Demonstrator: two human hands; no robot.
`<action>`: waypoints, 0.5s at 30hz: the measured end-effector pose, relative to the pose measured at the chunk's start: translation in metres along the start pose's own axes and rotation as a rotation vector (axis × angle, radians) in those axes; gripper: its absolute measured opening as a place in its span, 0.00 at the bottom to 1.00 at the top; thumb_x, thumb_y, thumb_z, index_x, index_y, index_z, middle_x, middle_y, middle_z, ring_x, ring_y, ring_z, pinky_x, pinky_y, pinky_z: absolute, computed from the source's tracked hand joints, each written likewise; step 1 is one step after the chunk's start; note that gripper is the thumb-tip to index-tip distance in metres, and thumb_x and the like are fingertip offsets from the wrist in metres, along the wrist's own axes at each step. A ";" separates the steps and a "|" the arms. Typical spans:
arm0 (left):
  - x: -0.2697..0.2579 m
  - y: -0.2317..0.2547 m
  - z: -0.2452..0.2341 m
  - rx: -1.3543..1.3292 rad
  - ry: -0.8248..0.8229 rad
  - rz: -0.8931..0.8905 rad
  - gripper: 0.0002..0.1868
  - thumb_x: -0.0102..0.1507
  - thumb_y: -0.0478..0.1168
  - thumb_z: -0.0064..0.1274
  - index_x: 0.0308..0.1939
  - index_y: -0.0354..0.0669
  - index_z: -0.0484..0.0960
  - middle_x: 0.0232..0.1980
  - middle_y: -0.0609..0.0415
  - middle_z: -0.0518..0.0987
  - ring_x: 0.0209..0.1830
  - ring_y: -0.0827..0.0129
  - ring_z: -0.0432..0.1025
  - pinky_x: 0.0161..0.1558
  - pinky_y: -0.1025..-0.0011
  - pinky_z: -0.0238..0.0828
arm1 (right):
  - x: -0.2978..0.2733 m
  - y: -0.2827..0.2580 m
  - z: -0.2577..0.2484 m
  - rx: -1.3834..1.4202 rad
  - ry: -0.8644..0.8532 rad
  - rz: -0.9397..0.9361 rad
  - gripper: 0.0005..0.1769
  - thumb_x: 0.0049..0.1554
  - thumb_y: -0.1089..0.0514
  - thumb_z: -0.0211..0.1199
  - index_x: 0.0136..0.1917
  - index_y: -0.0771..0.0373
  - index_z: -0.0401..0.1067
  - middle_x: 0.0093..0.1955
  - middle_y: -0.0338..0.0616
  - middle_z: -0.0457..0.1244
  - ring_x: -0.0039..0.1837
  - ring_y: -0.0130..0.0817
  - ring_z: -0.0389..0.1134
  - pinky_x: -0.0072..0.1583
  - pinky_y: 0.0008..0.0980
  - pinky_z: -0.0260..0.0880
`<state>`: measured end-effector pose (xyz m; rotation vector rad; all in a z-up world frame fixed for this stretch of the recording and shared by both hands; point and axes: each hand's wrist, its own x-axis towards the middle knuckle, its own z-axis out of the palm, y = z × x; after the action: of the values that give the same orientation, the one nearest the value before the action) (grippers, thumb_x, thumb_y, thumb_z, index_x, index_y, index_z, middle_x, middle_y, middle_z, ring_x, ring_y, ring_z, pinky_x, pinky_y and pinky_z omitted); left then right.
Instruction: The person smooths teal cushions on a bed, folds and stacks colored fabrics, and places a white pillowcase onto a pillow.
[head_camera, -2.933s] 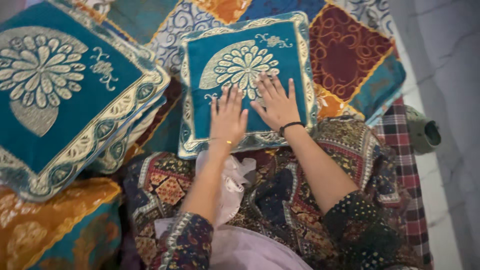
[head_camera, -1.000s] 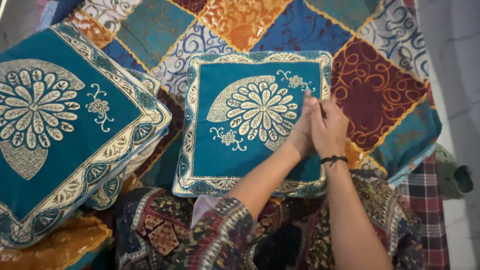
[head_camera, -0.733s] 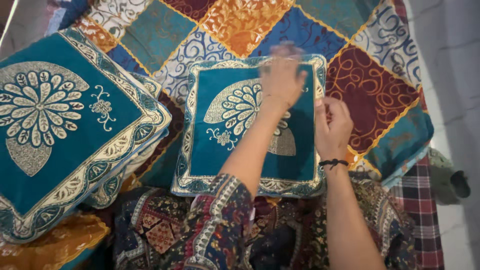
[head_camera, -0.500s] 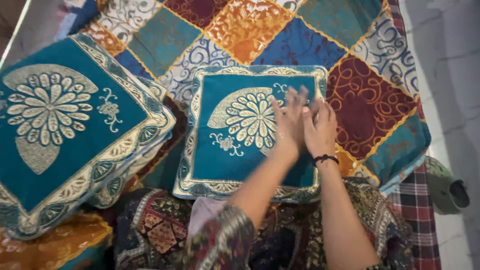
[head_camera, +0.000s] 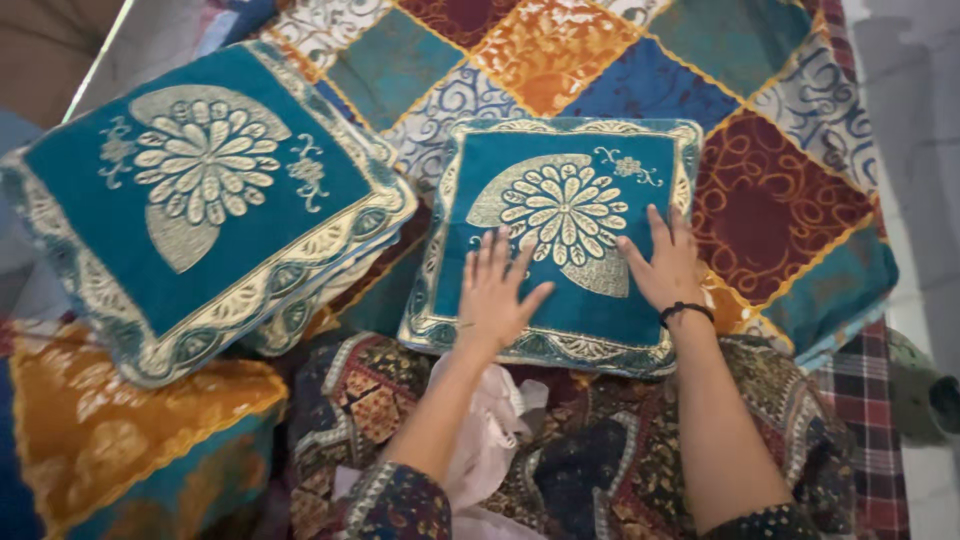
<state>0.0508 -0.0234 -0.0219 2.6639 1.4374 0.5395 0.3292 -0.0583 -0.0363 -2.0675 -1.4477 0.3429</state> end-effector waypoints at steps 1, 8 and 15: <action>-0.009 -0.018 -0.007 -0.091 -0.027 -0.014 0.40 0.68 0.70 0.38 0.79 0.61 0.58 0.84 0.48 0.48 0.85 0.46 0.39 0.77 0.39 0.31 | -0.002 -0.004 0.002 -0.019 -0.003 -0.015 0.45 0.61 0.33 0.57 0.82 0.59 0.54 0.84 0.63 0.41 0.82 0.66 0.39 0.77 0.58 0.41; -0.017 -0.046 -0.025 -0.313 -0.261 -0.802 0.49 0.57 0.77 0.42 0.80 0.79 0.45 0.86 0.55 0.34 0.83 0.43 0.34 0.72 0.37 0.35 | -0.032 -0.048 0.021 -0.209 0.047 0.094 0.50 0.62 0.25 0.48 0.85 0.54 0.46 0.86 0.61 0.35 0.83 0.69 0.32 0.75 0.72 0.32; -0.031 -0.060 -0.017 -0.218 0.055 -0.626 0.57 0.57 0.81 0.47 0.83 0.71 0.46 0.80 0.38 0.53 0.79 0.40 0.56 0.73 0.43 0.53 | -0.025 -0.041 0.008 -0.148 0.075 0.186 0.66 0.52 0.10 0.49 0.85 0.56 0.44 0.86 0.60 0.41 0.87 0.60 0.37 0.80 0.62 0.36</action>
<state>-0.0180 -0.0166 -0.0280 1.8992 1.9647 0.6517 0.2843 -0.0686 -0.0213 -2.3161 -1.2739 0.2341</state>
